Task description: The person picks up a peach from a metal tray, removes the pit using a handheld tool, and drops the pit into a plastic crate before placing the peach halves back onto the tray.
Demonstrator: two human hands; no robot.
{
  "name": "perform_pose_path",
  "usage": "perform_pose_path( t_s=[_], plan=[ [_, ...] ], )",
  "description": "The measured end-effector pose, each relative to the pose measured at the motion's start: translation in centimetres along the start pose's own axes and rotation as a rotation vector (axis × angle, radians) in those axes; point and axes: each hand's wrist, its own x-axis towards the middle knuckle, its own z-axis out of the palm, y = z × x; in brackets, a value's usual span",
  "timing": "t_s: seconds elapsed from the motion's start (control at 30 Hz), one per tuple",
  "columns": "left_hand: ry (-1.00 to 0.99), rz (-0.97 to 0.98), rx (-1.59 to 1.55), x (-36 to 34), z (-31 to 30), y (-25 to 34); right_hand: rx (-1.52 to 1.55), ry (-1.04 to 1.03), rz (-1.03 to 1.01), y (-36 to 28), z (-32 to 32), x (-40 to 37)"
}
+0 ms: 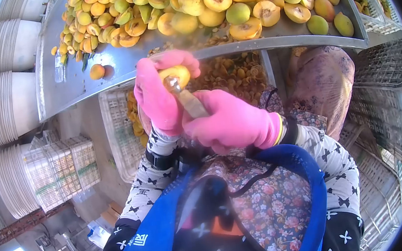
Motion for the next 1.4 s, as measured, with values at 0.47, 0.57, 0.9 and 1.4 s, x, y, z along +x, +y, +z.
perform_pose_path(
  t_s=[0.47, 0.57, 0.9, 1.4],
  plan=[
    [-0.11, -0.309, 0.286, -0.6, -2.2, 0.0, -0.113, -0.054, 0.067, 1.1, -1.7, 0.3],
    [-0.141, -0.465, 0.045, -0.7, -3.0, -0.2, -0.301, -0.049, 0.05, 1.7, -1.8, 0.3],
    [0.075, -0.087, 0.748, 0.1, -13.8, 5.4, -1.003, 0.268, 0.176, 0.6, -3.9, -2.2],
    [0.138, -0.42, 0.355, 12.1, -8.7, -6.2, -1.181, 0.478, -0.384, 3.9, -6.4, -1.1]
  ],
)
